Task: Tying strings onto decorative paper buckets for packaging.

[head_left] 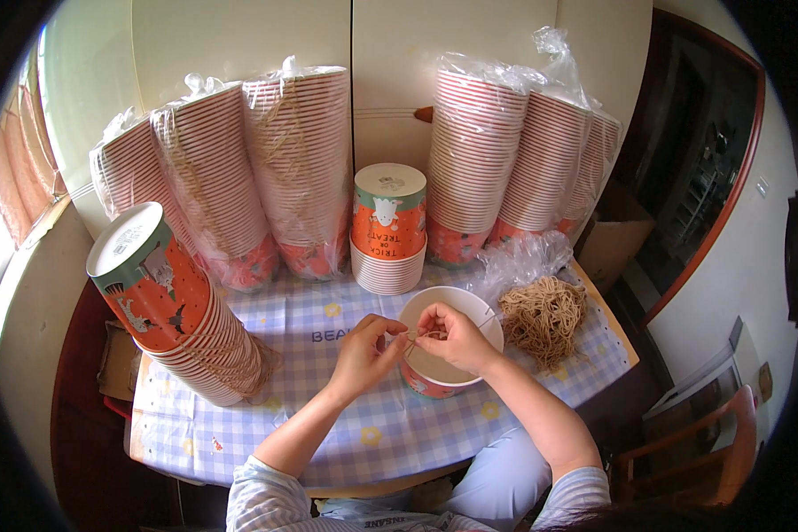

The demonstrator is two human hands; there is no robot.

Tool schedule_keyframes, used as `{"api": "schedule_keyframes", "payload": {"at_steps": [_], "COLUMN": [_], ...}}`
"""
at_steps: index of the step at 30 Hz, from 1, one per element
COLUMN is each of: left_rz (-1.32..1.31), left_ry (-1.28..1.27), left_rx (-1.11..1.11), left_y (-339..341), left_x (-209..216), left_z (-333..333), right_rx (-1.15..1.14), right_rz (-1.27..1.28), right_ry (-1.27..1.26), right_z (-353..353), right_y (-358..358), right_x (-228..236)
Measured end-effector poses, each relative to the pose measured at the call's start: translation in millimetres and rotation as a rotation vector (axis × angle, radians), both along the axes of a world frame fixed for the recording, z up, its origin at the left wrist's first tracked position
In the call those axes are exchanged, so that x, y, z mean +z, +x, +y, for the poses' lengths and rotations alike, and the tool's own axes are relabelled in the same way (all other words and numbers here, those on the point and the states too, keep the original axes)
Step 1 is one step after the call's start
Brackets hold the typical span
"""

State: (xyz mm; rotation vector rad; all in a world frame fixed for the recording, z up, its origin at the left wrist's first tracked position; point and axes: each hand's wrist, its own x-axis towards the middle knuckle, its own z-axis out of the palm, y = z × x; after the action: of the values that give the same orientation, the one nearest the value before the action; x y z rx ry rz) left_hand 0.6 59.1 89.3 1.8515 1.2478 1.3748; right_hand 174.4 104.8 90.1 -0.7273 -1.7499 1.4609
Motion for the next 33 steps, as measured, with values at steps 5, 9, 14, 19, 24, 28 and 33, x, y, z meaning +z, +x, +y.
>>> {"api": "schedule_keyframes", "payload": {"at_steps": [5, 9, 14, 19, 24, 28, 33], "left_rz": [-0.098, -0.172, -0.257, -0.303, -0.302, -0.331, -0.258], "left_ry": [-0.013, -0.076, -0.134, -0.189, -0.22, -0.227, -0.202], "left_rx": [-0.057, -0.092, -0.146, -0.189, -0.208, -0.218, -0.14], "left_y": [-1.9, -1.4, -0.5, -2.3, -2.3, -3.1, -5.0], "left_x": [-10.9, -14.0, -18.9, -21.0, -17.5, -17.0, -7.6], "left_z": [6.3, 7.5, 8.7, 8.2, 8.3, 7.9, 4.9], "right_rx": [-0.018, -0.059, -0.076, -0.035, -0.007, -0.018, -0.091], "right_rz": [-0.071, -0.061, -0.094, -0.171, -0.12, -0.132, -0.135], "right_ry": [0.092, 0.173, 0.209, 0.227, 0.129, 0.141, 0.177], "right_z": [-4.1, -5.9, -10.4, -13.7, -9.8, -10.0, -9.0], "right_y": [-3.3, -5.3, -7.3, -6.4, -2.0, -1.2, 0.2], "right_x": [3.4, 3.0, 7.4, 16.3, 13.1, 16.2, 17.3]}}
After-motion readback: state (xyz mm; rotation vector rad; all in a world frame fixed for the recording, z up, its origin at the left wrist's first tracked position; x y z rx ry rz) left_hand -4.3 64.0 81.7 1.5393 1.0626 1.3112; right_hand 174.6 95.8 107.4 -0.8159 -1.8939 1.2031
